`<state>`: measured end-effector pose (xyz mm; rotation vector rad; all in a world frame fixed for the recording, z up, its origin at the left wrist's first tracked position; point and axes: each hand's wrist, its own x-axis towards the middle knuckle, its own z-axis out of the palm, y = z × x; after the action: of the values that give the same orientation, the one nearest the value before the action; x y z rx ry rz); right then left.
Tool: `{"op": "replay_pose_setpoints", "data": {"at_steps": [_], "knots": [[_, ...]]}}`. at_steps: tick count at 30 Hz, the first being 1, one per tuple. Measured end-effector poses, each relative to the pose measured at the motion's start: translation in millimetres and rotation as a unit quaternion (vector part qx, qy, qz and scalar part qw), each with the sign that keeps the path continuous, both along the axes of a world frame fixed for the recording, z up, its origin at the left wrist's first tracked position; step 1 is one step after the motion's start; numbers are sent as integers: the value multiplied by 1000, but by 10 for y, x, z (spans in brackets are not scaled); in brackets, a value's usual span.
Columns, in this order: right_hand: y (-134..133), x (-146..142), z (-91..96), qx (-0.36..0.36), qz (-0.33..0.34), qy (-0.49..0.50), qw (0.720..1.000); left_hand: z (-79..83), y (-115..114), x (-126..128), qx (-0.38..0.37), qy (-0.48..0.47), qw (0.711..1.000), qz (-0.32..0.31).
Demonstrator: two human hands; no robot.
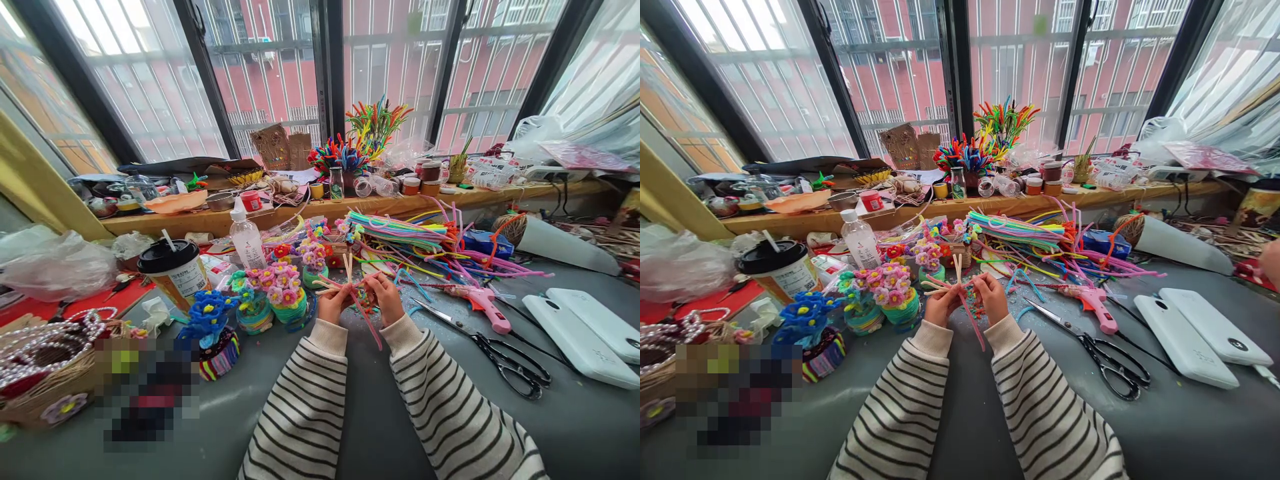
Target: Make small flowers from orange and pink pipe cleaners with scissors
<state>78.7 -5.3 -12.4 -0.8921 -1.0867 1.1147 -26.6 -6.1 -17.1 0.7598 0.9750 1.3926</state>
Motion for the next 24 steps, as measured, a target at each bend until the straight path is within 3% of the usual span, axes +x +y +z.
{"op": "replay_pose_setpoints", "data": {"at_steps": [4,9,15,21,24], "knots": [[7,15,-13,-21,8,-25,999,29,5,-57,17,-23,999,33],[18,30,-36,-51,99,-48,993,56,19,-116,43,-46,994,84],[20,51,-33,-88,188,-51,977,57,50,-154,55,-39,993,100],[33,44,-37,-76,106,55,990,23,72,-161,39,5,999,8],[35,18,-54,-83,97,83,988,10,61,-132,42,32,998,-44]]}}
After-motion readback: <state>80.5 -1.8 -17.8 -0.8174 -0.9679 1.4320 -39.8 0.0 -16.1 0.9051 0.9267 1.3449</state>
